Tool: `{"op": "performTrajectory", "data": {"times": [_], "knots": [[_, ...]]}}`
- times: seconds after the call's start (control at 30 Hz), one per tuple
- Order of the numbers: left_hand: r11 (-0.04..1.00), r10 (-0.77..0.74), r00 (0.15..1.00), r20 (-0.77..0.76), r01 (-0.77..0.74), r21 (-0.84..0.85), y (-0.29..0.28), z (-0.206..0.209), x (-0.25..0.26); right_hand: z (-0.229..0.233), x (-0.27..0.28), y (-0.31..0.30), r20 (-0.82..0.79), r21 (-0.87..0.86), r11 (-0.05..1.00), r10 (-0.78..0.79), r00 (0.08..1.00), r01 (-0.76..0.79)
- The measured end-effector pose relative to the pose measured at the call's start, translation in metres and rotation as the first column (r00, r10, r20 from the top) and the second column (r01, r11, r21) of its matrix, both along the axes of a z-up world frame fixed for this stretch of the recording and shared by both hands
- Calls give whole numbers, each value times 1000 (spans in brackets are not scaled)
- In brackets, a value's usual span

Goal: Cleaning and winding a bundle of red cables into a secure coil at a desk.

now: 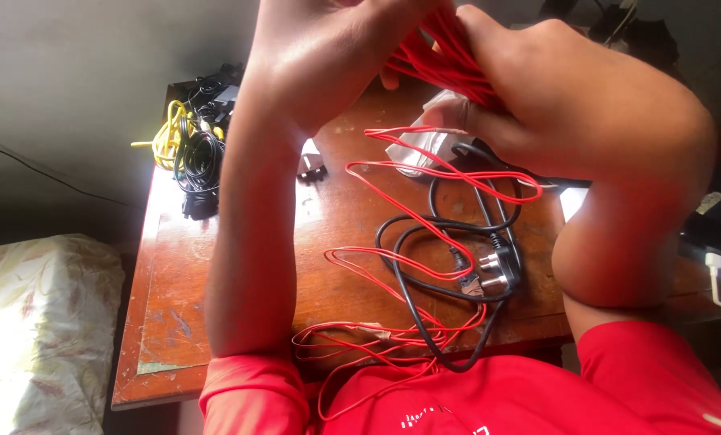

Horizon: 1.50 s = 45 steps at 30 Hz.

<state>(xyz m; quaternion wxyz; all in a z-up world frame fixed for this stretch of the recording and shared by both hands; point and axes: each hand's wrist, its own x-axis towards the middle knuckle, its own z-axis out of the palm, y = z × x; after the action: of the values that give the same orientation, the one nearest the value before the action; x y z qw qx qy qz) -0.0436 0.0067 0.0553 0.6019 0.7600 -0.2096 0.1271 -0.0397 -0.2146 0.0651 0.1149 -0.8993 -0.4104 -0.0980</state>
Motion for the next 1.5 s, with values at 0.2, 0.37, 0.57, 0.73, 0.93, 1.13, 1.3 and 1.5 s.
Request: {"op": "performTrajectory", "data": {"times": [0.2,0.37,0.57,0.73,0.93,1.13,1.3,1.5], "knots": [[959,-262,948,180,276,-56,18,-1,0,6,-4,10,-27,-7,1000,-19,999,19],[863,-499,858,121,505,-19,58,1,-5,6,9,16,-55,118,991,66,996,-59],[710,-382,817,431,-39,703,67,-34,29,14,-2,22,-57,303,951,78,995,-57],[653,-26,958,-286,232,721,35,-13,15,15,3,10,-73,331,943,5,997,20],[829,-90,996,-13,82,553,44,-6,9,12,18,10,-120,271,960,112,987,-76],[943,-331,916,-227,313,-113,58,2,0,2,19,24,-223,274,960,123,967,-59],[942,-289,952,103,301,-144,51,-8,-5,-7,19,33,-90,177,984,34,995,-18],[873,-463,885,-50,445,-199,43,-19,9,-5,18,19,-266,139,965,-179,947,221]]}}
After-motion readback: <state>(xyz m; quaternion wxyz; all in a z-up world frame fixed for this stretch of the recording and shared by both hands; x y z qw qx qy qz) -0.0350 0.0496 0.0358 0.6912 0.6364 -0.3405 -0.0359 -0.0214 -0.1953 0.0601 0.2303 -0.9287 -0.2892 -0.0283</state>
